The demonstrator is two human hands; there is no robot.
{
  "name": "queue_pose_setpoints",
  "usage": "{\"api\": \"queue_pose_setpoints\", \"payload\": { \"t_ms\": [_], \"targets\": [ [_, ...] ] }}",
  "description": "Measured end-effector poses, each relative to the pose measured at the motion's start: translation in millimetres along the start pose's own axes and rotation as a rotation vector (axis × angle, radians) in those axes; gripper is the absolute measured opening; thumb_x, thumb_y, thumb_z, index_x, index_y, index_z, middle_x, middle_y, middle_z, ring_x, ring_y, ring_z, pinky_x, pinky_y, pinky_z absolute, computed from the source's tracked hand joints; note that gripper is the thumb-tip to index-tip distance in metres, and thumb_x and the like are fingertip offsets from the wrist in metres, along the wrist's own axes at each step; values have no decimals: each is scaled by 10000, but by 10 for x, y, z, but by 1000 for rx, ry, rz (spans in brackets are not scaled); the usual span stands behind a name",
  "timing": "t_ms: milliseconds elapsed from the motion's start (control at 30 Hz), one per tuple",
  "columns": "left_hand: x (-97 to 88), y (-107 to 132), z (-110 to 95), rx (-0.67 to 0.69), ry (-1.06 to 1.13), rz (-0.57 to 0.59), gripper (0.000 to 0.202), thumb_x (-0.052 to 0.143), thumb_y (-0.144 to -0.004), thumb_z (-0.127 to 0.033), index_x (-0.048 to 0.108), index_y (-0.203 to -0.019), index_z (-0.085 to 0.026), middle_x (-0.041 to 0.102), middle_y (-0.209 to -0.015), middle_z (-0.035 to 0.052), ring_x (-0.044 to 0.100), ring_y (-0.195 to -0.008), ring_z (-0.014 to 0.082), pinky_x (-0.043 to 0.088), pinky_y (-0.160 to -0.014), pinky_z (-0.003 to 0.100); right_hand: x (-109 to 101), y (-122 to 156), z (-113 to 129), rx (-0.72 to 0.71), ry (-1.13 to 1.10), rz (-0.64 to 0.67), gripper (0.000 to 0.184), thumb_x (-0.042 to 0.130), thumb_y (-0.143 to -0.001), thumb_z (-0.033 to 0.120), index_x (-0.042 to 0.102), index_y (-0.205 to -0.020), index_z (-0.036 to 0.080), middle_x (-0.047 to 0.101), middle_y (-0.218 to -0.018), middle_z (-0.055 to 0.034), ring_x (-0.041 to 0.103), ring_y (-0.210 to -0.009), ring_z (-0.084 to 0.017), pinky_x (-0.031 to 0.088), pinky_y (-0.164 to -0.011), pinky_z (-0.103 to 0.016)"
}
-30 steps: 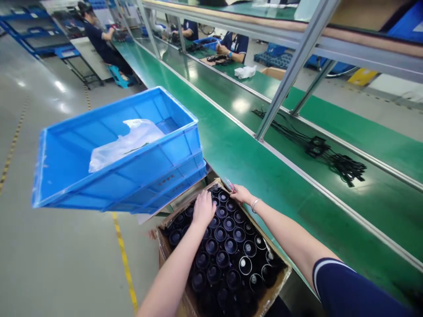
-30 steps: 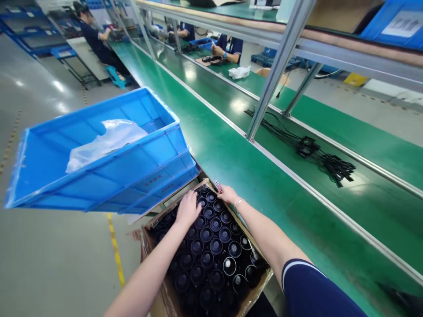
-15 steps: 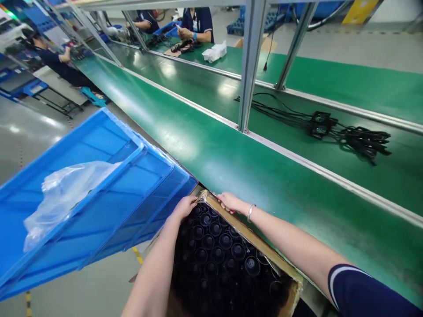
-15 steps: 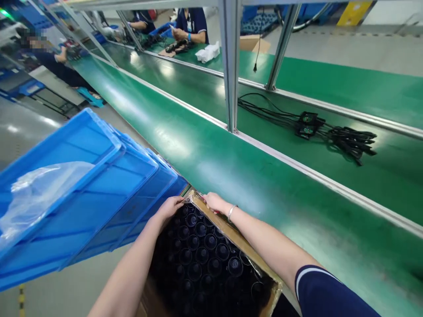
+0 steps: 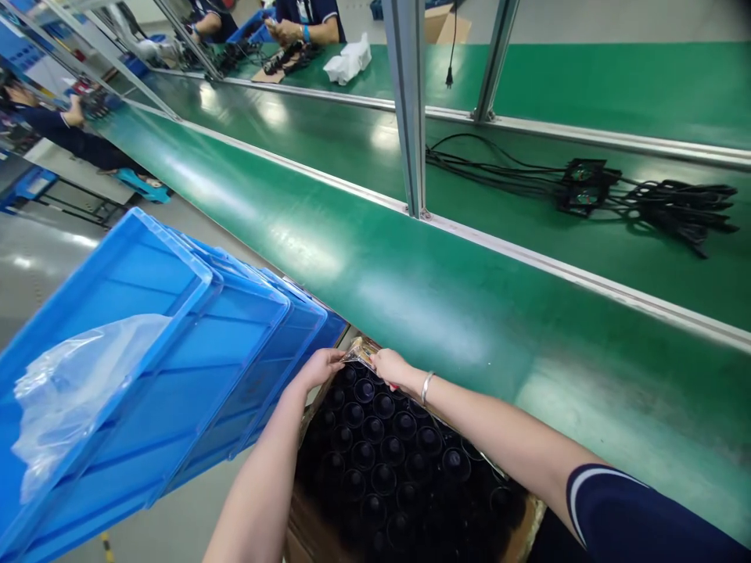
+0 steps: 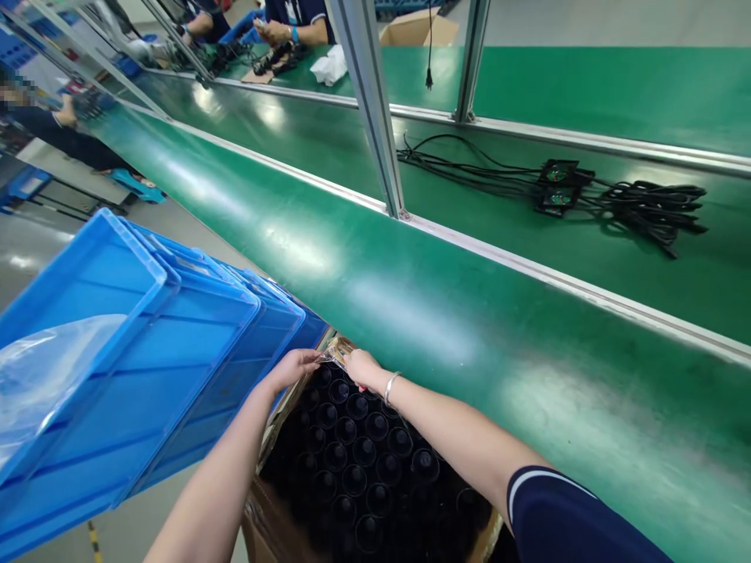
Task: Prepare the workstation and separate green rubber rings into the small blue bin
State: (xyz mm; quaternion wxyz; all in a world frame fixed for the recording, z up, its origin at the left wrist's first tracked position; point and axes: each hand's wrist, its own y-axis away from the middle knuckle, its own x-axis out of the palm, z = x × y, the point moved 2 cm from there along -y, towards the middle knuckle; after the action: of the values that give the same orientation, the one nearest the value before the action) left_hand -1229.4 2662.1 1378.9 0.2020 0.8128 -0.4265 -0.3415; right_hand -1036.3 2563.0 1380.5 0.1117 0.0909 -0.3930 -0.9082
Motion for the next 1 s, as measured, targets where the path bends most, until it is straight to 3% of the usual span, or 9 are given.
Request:
{"api": "queue_pose_setpoints", "payload": {
  "t_ms": [233, 400, 500, 567, 667, 733, 867, 1000],
  "targets": [
    [-73, -41, 9, 0, 66, 33, 511, 766, -637, -484, 744, -979, -105, 774, -977, 94, 689, -952, 288, 497, -940, 413, 215, 152, 171, 4, 189, -54, 390, 403, -991, 433, 646, -833, 171, 572, -524, -30, 493, -347, -154, 442, -439, -283],
    [-209, -69, 129, -13, 102, 33, 540, 788, -617, -556, 758, -938, -123, 773, -918, 68, 689, -891, 280, 509, -899, 408, 108, 311, 159, -37, 261, -102, 453, 323, -1014, 459, 659, -921, 171, 690, -701, -85, 604, -439, -183, 469, -494, -292],
    [-255, -76, 186, -2, 132, 21, 593, 774, -628, -598, 752, -992, -130, 774, -998, 88, 693, -924, 273, 514, -909, 402, 6, 401, 132, -103, 306, -190, 442, 275, -1030, 439, 627, -1014, 172, 735, -927, -131, 711, -707, -231, 510, -650, -310],
    [-247, -65, 205, 9, 132, -7, 616, 758, -641, -619, 748, -1013, -129, 774, -1017, 99, 695, -932, 276, 523, -898, 405, -33, 447, 91, -154, 364, -280, 429, 270, -1030, 460, 577, -1094, 167, 719, -1043, -159, 708, -914, -273, 505, -768, -339],
    [-175, -16, 212, 32, 89, -84, 612, 685, -711, -638, 744, -1046, -130, 770, -1043, 102, 691, -966, 284, 526, -901, 408, -42, 437, 28, -255, 556, -370, 419, 487, -952, 519, 490, -1171, 161, 690, -1102, -165, 686, -986, -302, 495, -782, -346],
    [-97, 39, 206, 45, 30, -165, 570, 609, -792, -608, 731, -1101, -144, 754, -1118, 94, 674, -1044, 278, 500, -960, 397, -39, 368, 8, -320, 675, -366, 412, 627, -883, 415, 470, -1169, 163, 660, -1170, -164, 684, -991, -286, 490, -757, -320],
    [112, 167, 168, 13, -145, -352, 440, 484, -923, -475, 698, -1183, -191, 701, -1256, 81, 619, -1186, 257, 434, -1045, 360, -132, 175, 29, -336, 708, -328, 249, 525, -895, 206, 481, -1135, 161, 695, -1050, -142, 693, -938, -269, 466, -722, -314],
    [393, 238, 78, -66, -343, -518, 401, 397, -990, -401, 657, -1218, -200, 666, -1291, 120, 605, -1200, 265, 426, -1022, 368, -302, 46, 36, -306, 671, -312, 213, 543, -867, 226, 506, -1072, 179, 709, -979, -119, 693, -863, -252, 434, -647, -289]
  ]
}}
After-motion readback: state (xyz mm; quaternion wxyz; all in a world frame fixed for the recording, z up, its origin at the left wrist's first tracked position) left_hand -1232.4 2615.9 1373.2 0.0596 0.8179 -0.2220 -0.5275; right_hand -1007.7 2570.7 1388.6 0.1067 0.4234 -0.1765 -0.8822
